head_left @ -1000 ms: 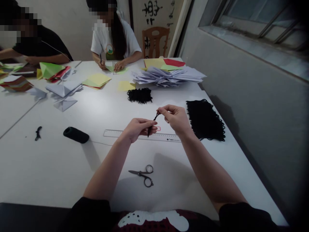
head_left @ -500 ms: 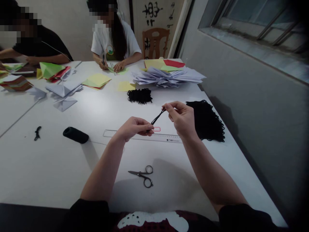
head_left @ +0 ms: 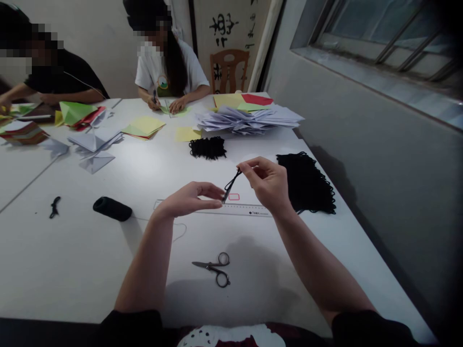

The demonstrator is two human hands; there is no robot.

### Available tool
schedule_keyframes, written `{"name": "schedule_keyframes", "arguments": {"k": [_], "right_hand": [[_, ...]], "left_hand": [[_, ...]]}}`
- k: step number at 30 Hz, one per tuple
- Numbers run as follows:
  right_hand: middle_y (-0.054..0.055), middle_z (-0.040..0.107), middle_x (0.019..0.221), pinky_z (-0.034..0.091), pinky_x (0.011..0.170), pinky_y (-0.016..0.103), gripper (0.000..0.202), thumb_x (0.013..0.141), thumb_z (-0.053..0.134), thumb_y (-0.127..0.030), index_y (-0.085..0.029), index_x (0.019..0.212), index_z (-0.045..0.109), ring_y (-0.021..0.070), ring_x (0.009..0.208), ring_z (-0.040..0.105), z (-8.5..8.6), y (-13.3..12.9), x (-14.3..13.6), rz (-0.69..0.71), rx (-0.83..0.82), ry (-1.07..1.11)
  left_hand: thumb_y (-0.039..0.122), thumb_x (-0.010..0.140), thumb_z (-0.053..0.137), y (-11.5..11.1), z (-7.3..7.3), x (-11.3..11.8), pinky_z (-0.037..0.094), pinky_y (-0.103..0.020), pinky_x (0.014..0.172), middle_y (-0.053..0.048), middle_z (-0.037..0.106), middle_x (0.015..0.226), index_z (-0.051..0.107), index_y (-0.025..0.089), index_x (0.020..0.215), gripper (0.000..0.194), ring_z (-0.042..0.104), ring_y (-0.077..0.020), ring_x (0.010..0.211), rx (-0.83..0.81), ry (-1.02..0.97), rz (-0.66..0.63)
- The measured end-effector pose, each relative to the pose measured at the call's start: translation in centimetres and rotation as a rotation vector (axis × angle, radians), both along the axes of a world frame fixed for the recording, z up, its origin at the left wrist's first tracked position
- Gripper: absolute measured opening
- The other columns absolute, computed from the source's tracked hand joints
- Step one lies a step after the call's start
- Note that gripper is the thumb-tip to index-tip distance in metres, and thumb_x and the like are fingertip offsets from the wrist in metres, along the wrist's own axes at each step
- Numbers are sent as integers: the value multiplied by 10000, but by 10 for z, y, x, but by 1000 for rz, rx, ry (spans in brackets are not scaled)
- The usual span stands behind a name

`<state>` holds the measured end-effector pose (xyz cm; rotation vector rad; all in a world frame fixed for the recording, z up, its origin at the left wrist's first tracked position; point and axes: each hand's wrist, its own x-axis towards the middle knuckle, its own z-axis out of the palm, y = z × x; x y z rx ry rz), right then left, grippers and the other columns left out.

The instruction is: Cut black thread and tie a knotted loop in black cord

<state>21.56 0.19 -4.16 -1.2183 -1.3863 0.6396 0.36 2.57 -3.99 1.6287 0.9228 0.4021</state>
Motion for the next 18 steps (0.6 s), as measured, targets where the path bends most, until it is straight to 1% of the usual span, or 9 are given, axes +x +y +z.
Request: {"name": "schedule_keyframes", "arguments": {"k": [2,3,5,7,9,11,13,16,18], "right_hand": [[-9,565,601,341,502,247,237,841,665,-405,-177,780,688,78,510,418,1,0,1,39,8,-25],[-3,593,642,358,516,244,223,843,666,-390,-177,783,687,79,530,441,2,0,1,66,17,-38],[14,641,756,389,546,235,194,848,663,-355,-177,775,683,83,597,500,1,0,-1,123,49,-60],[25,657,857,409,566,225,174,851,656,-326,-177,764,680,90,672,547,-1,0,-3,179,75,-68],[29,655,892,415,573,219,173,848,659,-321,-176,758,684,95,709,564,-4,0,-5,216,67,-73],[33,654,889,413,577,218,198,850,663,-349,-172,766,692,98,720,565,-5,1,-5,232,45,-80],[41,655,880,409,583,226,274,890,612,-419,-169,833,707,93,696,552,-4,1,-4,231,5,-74],[48,645,825,399,567,235,472,951,453,-555,-156,956,705,84,628,528,-3,2,0,263,-110,-21],[47,636,785,394,543,232,533,922,457,-622,-148,970,696,94,626,538,-2,2,1,336,-200,-28]], "left_hand": [[412,754,770,-2,-1,5,482,-368,959,-118,651,1291,682,204,1172,475,601,-248,1182,95,-29,147],[430,772,753,-2,-2,9,473,-373,974,-117,638,1312,677,205,1189,480,592,-250,1195,128,-58,219],[454,805,720,-4,-6,17,481,-372,959,-117,682,1237,702,191,1153,437,630,-241,1124,139,-137,303],[452,795,732,-5,-11,25,504,-357,902,-113,732,1113,735,171,1079,400,668,-229,1013,120,-230,325],[437,766,762,-6,-15,29,515,-335,830,-102,755,993,760,158,981,352,680,-212,909,118,-282,321],[431,750,777,-6,-16,31,505,-313,751,-81,754,854,769,154,866,301,669,-188,796,119,-274,324],[433,738,786,-7,-15,30,483,-302,709,-60,736,755,767,161,786,277,645,-169,729,106,-244,343],[430,713,802,-8,-12,28,469,-305,742,-56,741,768,775,178,773,261,643,-171,762,60,-229,376],[429,707,803,-7,-12,28,462,-311,772,-57,749,801,781,186,783,255,646,-174,792,25,-240,371]]}}
